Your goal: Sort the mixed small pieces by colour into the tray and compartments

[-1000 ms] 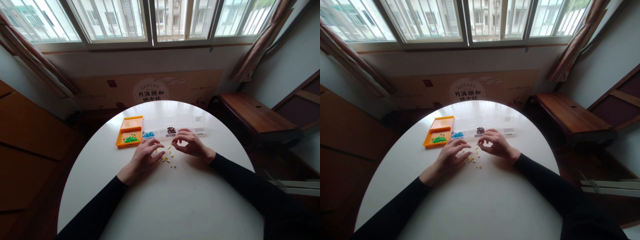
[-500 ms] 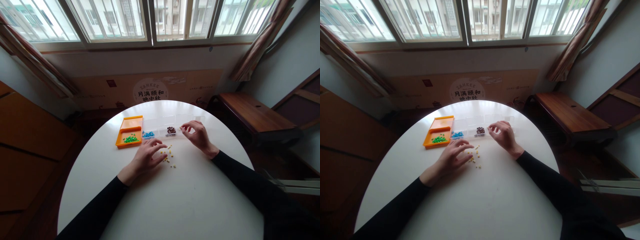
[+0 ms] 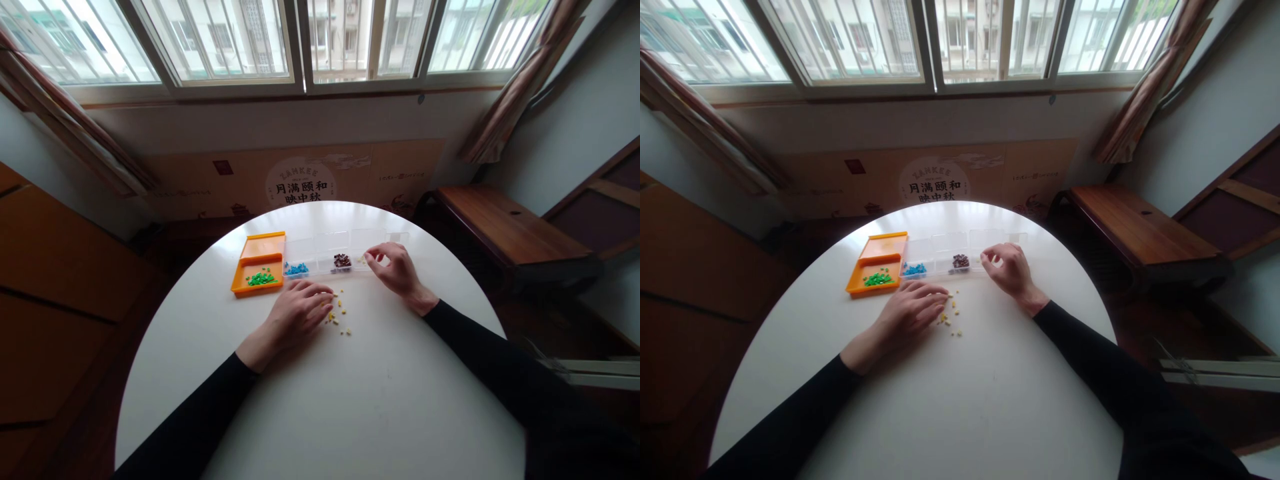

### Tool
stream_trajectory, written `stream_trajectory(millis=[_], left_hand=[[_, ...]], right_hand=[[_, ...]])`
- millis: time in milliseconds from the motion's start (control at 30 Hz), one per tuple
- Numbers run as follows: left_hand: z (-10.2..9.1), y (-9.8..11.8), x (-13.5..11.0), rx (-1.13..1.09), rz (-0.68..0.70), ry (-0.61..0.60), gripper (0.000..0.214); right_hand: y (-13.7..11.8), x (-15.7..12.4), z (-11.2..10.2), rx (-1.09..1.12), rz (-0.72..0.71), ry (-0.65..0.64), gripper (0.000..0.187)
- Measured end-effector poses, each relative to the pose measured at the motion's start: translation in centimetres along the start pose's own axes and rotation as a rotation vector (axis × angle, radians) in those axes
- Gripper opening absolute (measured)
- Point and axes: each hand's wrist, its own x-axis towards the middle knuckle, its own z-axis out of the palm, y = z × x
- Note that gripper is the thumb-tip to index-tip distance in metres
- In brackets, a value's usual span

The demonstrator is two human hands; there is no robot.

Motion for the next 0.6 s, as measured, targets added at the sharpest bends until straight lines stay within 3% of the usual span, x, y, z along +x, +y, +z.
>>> stream_trajectory(millis=[367, 600], left_hand=[[0.6, -0.4, -0.2, 0.04, -0.046, 0.146, 0.013], [0.7, -0.8, -0.3, 0.05, -0.157, 0.115, 0.006]], right_hand=[[-2.5, -0.6, 0.2, 0.126, -0.201, -0.165, 0.013], [-2.9, -0.8, 0.3, 0.159, -0.257, -0.222, 0.013]])
